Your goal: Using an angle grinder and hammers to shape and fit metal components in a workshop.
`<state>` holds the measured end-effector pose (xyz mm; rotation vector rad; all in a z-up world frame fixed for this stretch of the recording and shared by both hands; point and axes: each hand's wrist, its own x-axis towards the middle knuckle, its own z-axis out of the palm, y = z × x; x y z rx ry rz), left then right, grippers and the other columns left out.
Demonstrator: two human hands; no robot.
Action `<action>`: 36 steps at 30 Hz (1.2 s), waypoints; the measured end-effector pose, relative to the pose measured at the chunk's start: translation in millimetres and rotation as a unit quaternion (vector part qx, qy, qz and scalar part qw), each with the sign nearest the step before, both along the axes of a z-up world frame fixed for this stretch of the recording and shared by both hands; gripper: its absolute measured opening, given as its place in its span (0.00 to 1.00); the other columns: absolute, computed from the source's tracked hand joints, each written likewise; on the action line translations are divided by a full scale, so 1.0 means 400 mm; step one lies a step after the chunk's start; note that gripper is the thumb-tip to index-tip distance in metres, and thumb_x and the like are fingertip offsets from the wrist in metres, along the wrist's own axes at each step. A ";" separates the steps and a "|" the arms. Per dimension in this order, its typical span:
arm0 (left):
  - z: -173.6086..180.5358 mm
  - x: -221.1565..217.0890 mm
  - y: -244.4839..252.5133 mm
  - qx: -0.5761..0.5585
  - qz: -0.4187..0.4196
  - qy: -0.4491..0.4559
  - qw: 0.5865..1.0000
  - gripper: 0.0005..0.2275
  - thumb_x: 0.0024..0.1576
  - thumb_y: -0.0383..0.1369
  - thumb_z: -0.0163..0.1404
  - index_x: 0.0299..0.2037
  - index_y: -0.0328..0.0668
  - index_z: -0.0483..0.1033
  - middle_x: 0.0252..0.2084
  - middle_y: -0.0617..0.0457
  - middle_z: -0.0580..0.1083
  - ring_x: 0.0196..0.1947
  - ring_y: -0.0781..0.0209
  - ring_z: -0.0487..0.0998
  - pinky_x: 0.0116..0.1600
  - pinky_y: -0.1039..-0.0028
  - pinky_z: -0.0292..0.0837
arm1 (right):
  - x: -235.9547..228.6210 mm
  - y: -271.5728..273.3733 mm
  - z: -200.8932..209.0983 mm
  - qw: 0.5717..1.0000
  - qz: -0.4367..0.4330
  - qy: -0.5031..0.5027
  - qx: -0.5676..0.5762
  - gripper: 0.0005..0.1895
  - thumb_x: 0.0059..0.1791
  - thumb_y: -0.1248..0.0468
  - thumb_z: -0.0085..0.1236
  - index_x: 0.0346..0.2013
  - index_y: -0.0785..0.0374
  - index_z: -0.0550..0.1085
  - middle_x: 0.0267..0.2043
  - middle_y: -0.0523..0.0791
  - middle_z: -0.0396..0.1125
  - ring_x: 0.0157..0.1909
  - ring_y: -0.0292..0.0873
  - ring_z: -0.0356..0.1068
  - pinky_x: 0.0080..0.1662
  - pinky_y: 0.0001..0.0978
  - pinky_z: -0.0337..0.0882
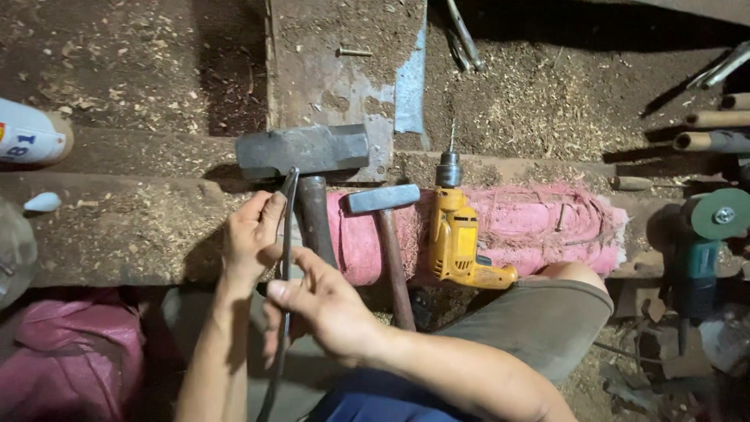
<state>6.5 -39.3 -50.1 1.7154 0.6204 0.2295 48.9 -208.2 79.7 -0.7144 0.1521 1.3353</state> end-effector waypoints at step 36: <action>-0.080 0.041 0.050 0.233 -0.071 0.059 0.968 0.19 0.70 0.43 0.41 0.31 0.42 0.76 0.11 0.55 0.66 0.08 0.63 0.65 0.12 0.71 0.57 | 0.234 -0.265 -0.325 0.948 0.081 -0.164 -0.262 0.31 0.52 0.67 0.55 0.69 0.69 0.58 0.37 0.53 0.72 0.33 0.44 0.73 0.36 0.33 0.74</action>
